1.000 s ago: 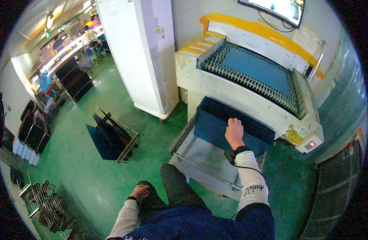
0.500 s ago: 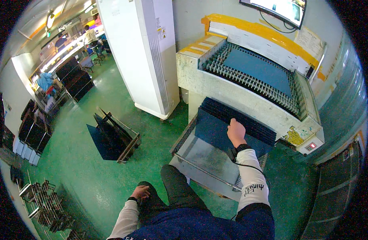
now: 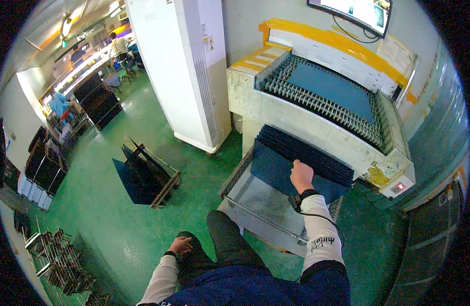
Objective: Feeding blue industrial plates into a processing machine one by one.
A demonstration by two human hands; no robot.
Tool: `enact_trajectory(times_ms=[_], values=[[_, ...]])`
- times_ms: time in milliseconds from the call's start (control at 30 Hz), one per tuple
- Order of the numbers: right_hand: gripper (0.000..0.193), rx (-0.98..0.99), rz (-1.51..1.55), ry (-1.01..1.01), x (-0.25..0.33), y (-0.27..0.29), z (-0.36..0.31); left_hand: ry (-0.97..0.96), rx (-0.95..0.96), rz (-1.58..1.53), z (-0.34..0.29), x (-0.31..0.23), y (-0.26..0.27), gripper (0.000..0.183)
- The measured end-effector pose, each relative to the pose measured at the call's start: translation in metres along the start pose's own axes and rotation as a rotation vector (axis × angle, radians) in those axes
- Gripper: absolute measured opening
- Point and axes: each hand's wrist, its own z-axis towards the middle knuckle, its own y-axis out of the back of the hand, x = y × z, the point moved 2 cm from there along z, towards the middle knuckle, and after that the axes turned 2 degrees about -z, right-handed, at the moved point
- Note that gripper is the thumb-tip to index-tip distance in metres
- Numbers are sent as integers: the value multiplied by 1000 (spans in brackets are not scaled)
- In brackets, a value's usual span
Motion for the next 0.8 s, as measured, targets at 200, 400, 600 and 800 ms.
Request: enact_trajectory(times_ms=[200, 400, 600, 800], values=[[20, -15, -7, -8, -1, -2, 1, 7, -10, 9, -1, 2, 1, 37], [20, -24, 5, -5, -3, -5, 5, -2, -8, 4, 1, 3, 1, 35], [20, 10, 9, -42, -6, -5, 8, 5, -20, -60, -6, -1, -5, 31], [20, -9, 28, -22, 0, -1, 8, -16, -19, -22, -2, 4, 0, 30]])
